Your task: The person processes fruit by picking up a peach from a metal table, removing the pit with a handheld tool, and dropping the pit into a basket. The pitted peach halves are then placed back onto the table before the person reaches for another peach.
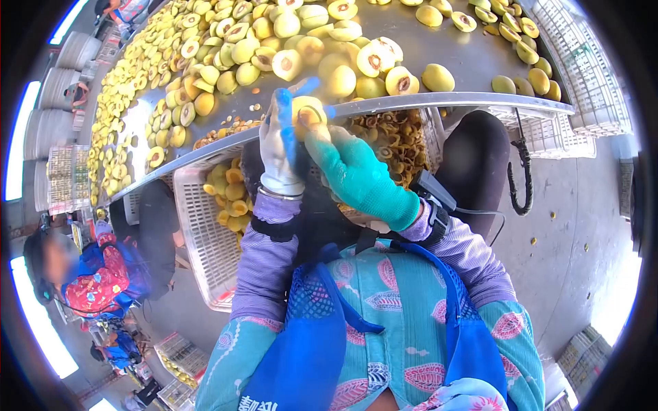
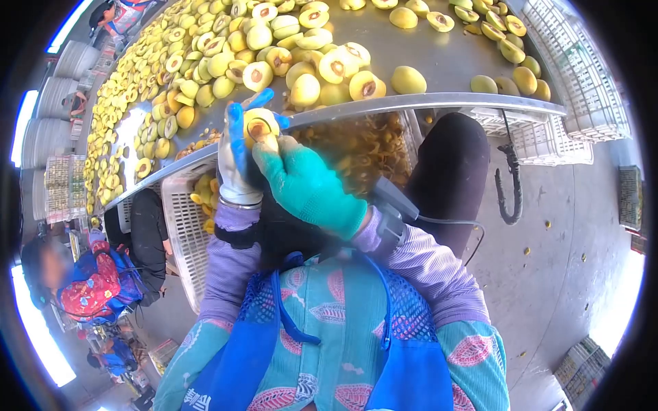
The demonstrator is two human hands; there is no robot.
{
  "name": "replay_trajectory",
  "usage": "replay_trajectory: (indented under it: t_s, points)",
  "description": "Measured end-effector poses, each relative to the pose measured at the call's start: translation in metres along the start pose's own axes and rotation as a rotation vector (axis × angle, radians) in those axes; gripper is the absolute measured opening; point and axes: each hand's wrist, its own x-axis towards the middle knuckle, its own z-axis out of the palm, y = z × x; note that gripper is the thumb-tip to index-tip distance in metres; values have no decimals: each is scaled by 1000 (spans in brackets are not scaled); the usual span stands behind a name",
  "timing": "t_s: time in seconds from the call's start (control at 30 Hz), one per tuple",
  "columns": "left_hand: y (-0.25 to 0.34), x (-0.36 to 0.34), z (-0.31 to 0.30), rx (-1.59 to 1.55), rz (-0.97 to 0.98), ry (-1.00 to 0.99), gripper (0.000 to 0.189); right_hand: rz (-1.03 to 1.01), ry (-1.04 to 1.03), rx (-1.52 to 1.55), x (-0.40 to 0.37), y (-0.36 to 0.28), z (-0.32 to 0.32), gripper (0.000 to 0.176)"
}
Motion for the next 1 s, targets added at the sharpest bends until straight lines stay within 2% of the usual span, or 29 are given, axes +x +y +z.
replay_trajectory:
  t_s: [0.03, 0.13, 0.23, 0.3, 0.4, 0.5, 0.6, 0.63, 0.73, 0.77, 0.8, 0.83, 0.9, 0.93, 0.97, 1.0]
  points:
    - [4, -6, 10, 7, 66, 59, 55, 32, -18, 3, -1, 4, 0, 24]
    - [-5, -6, 8, 32, 103, 152, 55, 172, -82, 50, 0, 4, 1, 26]
    - [0, -9, 21, -60, 102, 267, 45, 397, -155, 169, -4, -11, -1, 41]
    - [-7, -10, 13, -62, 94, 225, 45, 547, -199, 250, -8, -18, -2, 51]
    - [-9, -8, 10, -6, 111, 161, 45, 560, -174, 279, -13, -17, 1, 52]
    - [-11, -8, 9, -6, 67, 141, 46, 646, -273, 386, -13, -30, -6, 51]
    - [-4, -8, 4, 57, -81, 73, 50, 734, -463, 664, -11, -16, -15, 49]
    - [-2, -10, 2, 96, -144, 41, 52, 783, -515, 852, -8, -12, -17, 48]
    - [2, -20, 0, 207, 13, 35, 51, 902, -651, 1349, -4, -6, -15, 44]
    - [-11, -20, -14, 282, -4, 256, 47, 927, -679, 1463, -6, -7, -11, 43]
    - [-3, -29, -16, -118, -82, 384, 49, 950, -708, 1574, -8, -8, -9, 41]
    - [9, -35, -42, 41, -64, 390, 44, 853, -776, 1618, -11, -7, -10, 45]
    - [35, -48, -96, 366, -36, 419, 34, 947, -569, 1421, -7, -5, -27, 42]
    - [37, -39, -131, 758, -30, 376, 36, 975, -461, 1321, -3, -3, -36, 41]
    - [39, -31, -167, 1151, -10, 356, 38, 1058, -341, 1307, -5, 26, -39, 37]
    - [47, -18, -163, 1300, -79, 457, 42, 1089, -323, 1202, -6, 26, -39, 38]
